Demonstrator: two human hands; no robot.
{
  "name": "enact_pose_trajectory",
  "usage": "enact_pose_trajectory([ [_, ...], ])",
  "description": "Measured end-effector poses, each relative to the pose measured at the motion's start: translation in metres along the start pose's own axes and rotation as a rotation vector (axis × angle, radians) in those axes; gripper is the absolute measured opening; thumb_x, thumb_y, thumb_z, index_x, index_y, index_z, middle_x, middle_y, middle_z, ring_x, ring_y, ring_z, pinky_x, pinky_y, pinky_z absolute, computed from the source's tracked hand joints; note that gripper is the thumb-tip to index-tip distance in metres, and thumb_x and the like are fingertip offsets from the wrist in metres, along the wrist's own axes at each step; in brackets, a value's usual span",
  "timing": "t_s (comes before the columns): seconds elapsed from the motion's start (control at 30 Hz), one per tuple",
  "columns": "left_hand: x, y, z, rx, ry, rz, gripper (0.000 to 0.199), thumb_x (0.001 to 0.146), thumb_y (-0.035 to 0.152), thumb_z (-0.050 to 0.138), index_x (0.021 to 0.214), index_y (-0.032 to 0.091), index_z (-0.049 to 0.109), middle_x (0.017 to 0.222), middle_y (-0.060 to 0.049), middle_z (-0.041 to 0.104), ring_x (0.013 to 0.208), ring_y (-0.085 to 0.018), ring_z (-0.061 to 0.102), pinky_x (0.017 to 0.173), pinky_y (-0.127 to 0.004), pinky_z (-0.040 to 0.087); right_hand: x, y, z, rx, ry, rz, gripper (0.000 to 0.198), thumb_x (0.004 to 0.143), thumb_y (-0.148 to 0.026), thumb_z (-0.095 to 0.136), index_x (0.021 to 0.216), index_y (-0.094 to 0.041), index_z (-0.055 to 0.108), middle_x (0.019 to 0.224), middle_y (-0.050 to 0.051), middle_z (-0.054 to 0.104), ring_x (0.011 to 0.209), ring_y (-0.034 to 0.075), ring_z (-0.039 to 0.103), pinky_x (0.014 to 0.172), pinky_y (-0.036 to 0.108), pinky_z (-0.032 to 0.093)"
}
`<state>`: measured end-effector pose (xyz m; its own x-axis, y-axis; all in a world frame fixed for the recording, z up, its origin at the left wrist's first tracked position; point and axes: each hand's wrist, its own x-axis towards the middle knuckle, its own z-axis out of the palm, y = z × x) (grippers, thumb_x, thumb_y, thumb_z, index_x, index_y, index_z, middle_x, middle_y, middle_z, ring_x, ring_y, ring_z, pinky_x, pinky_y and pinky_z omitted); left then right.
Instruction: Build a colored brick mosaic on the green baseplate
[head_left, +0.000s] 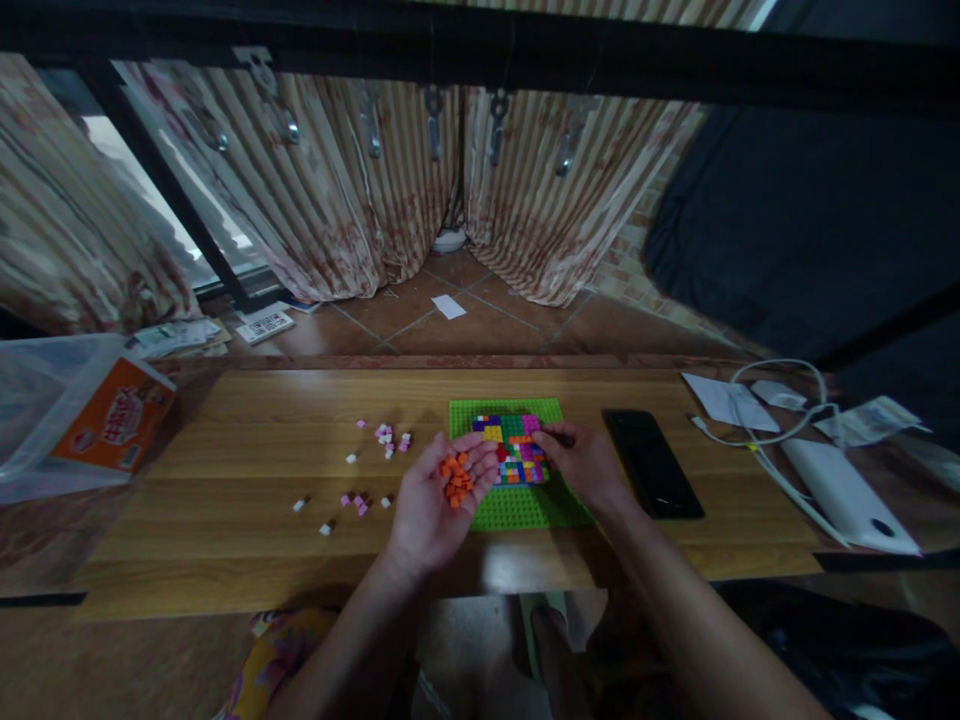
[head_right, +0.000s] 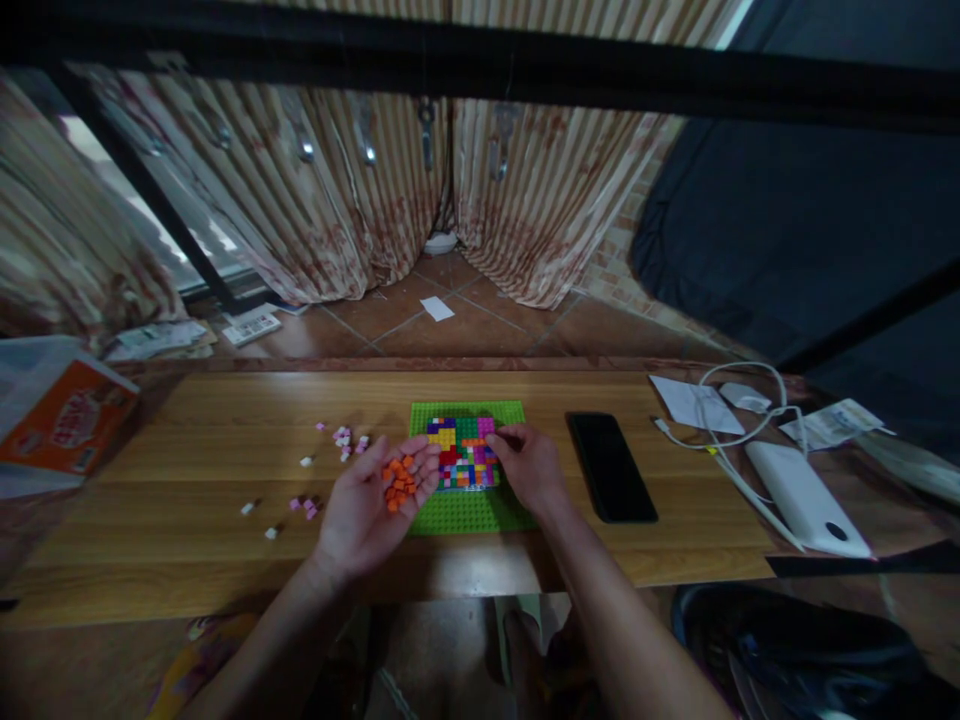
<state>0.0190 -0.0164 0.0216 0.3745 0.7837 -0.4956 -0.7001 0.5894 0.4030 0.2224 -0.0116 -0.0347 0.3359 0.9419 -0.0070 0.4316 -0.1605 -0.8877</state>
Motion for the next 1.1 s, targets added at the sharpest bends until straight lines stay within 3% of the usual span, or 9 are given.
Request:
enact_pose_trajectory([
  [0.1, -0.001, -0.004, 0.001, 0.012, -0.047, -0.053, 0.039, 0.093, 0.037, 0.045, 0.094, 0.007, 0.069, 0.097, -0.016, 0.072, 0.089, -0.019, 0.068, 0.083, -0.031, 0.054, -0.009, -0.014, -0.004, -0.105, 0.095, -0.077, 0.031, 0.078, -0.045, 0.064, 0.085, -0.015, 0.071, 0.076, 0.007, 0.071, 0.064, 0.019, 0.063, 0.063, 0.033, 0.049],
  [0.2, -0.003, -0.009, 0.003, 0.005, -0.072, -0.093, 0.04, 0.093, 0.038, 0.044, 0.102, 0.007, 0.068, 0.107, -0.017, 0.07, 0.096, -0.021, 0.067, 0.09, -0.033, 0.051, -0.027, -0.038, -0.007, -0.102, 0.199, -0.295, 0.025, 0.087, -0.039, 0.057, 0.088, -0.018, 0.07, 0.081, 0.006, 0.069, 0.07, 0.018, 0.063, 0.068, 0.033, 0.05],
  [0.27, -0.003, -0.012, 0.004, -0.018, -0.083, -0.114, 0.04, 0.094, 0.037, 0.042, 0.1, 0.007, 0.068, 0.101, -0.016, 0.07, 0.092, -0.02, 0.067, 0.09, -0.033, 0.049, -0.039, -0.054, -0.008, -0.066, 0.098, -0.467, 0.02, 0.09, -0.033, 0.055, 0.093, -0.021, 0.07, 0.092, 0.006, 0.068, 0.086, 0.02, 0.064, 0.079, 0.035, 0.051],
  [0.37, -0.003, -0.017, 0.007, -0.098, -0.073, -0.134, 0.034, 0.095, 0.031, 0.041, 0.087, 0.01, 0.068, 0.082, -0.009, 0.069, 0.073, -0.013, 0.065, 0.087, -0.03, 0.049, -0.05, -0.067, -0.006, -0.18, -0.141, -0.644, 0.021, 0.092, -0.027, 0.052, 0.106, -0.028, 0.069, 0.106, 0.005, 0.065, 0.105, 0.021, 0.059, 0.094, 0.041, 0.047],
  [0.57, -0.003, -0.018, 0.008, -0.122, -0.092, -0.158, 0.037, 0.097, 0.029, 0.038, 0.083, 0.01, 0.067, 0.074, -0.006, 0.066, 0.066, -0.011, 0.06, 0.072, -0.023, 0.05, -0.046, -0.064, -0.004, -0.368, -0.302, -0.779, 0.022, 0.093, -0.025, 0.051, 0.106, -0.028, 0.069, 0.107, 0.005, 0.065, 0.102, 0.022, 0.056, 0.101, 0.048, 0.04],
  [0.7, -0.004, -0.02, 0.007, -0.133, -0.12, -0.167, 0.033, 0.095, 0.026, 0.042, 0.085, 0.009, 0.068, 0.076, -0.007, 0.066, 0.067, -0.01, 0.06, 0.074, -0.023, 0.05, -0.047, -0.065, -0.005, -0.416, -0.335, -0.769, 0.02, 0.093, -0.023, 0.051, 0.103, -0.025, 0.068, 0.107, 0.005, 0.067, 0.099, 0.023, 0.056, 0.092, 0.045, 0.044],
  [0.83, -0.006, -0.018, 0.006, -0.071, -0.143, -0.152, 0.028, 0.093, 0.023, 0.045, 0.088, 0.008, 0.069, 0.08, -0.008, 0.069, 0.074, -0.013, 0.064, 0.086, -0.029, 0.051, -0.045, -0.065, -0.012, -0.343, -0.249, -0.703, 0.014, 0.093, -0.024, 0.053, 0.094, -0.022, 0.067, 0.093, 0.004, 0.069, 0.089, 0.02, 0.06, 0.082, 0.037, 0.047],
  [1.0, -0.007, -0.002, 0.004, 0.051, -0.083, -0.05, 0.033, 0.093, 0.025, 0.043, 0.093, 0.005, 0.069, 0.099, -0.017, 0.071, 0.093, -0.02, 0.068, 0.09, -0.03, 0.051, -0.027, -0.047, -0.035, -0.159, 0.003, -0.429, 0.017, 0.088, -0.034, 0.057, 0.09, -0.019, 0.066, 0.085, 0.003, 0.07, 0.077, 0.017, 0.064, 0.071, 0.03, 0.048],
  [1.1, -0.004, 0.006, 0.002, 0.061, -0.013, 0.053, 0.03, 0.092, 0.024, 0.046, 0.087, 0.006, 0.069, 0.094, -0.016, 0.072, 0.091, -0.019, 0.069, 0.087, -0.029, 0.054, -0.017, -0.031, -0.04, -0.065, 0.008, -0.247, 0.02, 0.082, -0.037, 0.062, 0.086, -0.018, 0.065, 0.08, 0.003, 0.071, 0.074, 0.018, 0.065, 0.069, 0.029, 0.048],
])
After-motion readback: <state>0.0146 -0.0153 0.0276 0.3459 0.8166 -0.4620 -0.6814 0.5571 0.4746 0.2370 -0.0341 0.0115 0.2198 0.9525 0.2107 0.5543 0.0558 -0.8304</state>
